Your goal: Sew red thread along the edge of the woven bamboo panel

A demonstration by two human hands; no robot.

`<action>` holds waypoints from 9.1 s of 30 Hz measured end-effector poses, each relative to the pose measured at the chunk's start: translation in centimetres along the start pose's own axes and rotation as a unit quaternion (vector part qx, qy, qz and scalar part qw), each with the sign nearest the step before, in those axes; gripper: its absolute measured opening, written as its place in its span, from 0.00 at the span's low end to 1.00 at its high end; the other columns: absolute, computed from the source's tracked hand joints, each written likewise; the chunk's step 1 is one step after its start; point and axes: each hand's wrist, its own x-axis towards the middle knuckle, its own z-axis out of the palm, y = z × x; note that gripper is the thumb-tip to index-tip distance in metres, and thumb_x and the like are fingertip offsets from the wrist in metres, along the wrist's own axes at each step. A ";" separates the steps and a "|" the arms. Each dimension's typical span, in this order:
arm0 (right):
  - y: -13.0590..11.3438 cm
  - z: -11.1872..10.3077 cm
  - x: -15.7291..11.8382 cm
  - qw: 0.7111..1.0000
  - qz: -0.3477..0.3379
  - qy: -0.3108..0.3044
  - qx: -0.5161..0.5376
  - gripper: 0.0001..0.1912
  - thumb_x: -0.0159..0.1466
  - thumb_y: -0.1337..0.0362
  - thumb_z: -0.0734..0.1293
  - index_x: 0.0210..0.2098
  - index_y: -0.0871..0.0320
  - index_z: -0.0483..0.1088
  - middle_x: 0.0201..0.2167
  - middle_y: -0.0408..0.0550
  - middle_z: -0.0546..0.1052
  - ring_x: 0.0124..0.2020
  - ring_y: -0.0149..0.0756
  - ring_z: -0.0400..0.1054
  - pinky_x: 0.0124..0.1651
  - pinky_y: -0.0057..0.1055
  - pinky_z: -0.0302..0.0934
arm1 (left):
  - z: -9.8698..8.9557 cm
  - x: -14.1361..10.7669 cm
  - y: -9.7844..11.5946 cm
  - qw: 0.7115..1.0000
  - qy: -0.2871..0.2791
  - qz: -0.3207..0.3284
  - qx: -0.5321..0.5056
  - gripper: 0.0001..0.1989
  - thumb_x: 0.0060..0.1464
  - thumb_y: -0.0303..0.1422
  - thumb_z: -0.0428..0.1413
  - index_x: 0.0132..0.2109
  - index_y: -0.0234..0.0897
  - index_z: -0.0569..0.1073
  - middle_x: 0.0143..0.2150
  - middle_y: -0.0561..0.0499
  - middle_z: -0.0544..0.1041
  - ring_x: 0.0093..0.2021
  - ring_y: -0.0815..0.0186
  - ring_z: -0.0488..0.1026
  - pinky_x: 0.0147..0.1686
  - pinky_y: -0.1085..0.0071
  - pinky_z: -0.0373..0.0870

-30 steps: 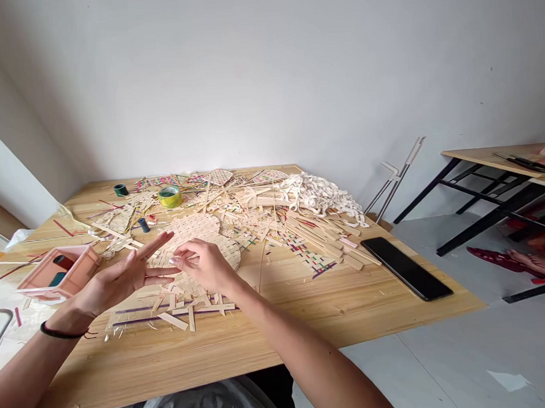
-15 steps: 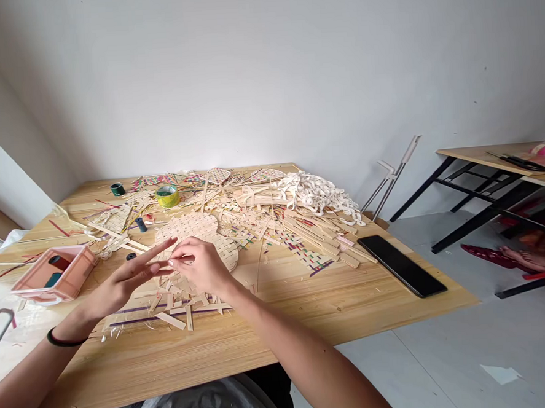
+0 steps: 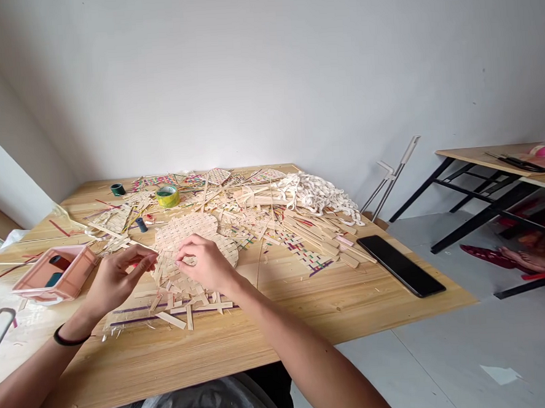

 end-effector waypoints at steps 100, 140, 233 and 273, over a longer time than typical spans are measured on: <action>-1.0 -0.5 -0.1 0.996 -0.039 -0.079 -0.001 0.02 0.69 0.70 0.70 0.39 0.59 0.76 0.40 0.48 0.77 0.40 0.33 0.72 0.44 0.31 0.66 | -0.7 0.3 0.4 0.929 -0.252 -0.078 -0.259 0.13 0.65 0.43 0.59 0.44 0.37 0.78 0.45 0.42 0.81 0.48 0.54 0.76 0.53 0.59 0.71; -0.3 1.8 0.0 0.897 0.222 -0.015 0.382 0.17 0.56 0.54 0.79 0.39 0.58 0.81 0.36 0.47 0.80 0.32 0.30 0.69 0.33 0.28 0.67 | 0.9 -0.5 -0.4 0.944 -0.111 -0.039 -0.308 0.09 0.65 0.39 0.62 0.40 0.38 0.79 0.37 0.49 0.77 0.40 0.64 0.72 0.42 0.69 0.68; -0.9 -0.8 0.1 0.953 0.127 -0.060 0.267 0.09 0.64 0.57 0.72 0.36 0.57 0.75 0.39 0.46 0.73 0.42 0.35 0.69 0.48 0.34 0.62 | 0.5 -0.4 1.7 0.951 -0.209 0.007 -0.230 0.13 0.66 0.41 0.57 0.38 0.36 0.76 0.51 0.40 0.76 0.51 0.57 0.74 0.51 0.63 0.73; 2.9 -8.5 0.7 0.926 0.321 -0.136 -0.144 0.14 0.71 0.73 0.60 0.51 0.57 0.74 0.39 0.44 0.83 0.36 0.29 0.75 0.38 0.21 0.60 | -0.7 -0.2 0.1 0.933 -0.247 -0.058 -0.253 0.15 0.66 0.43 0.58 0.37 0.36 0.75 0.36 0.48 0.76 0.38 0.62 0.72 0.41 0.67 0.68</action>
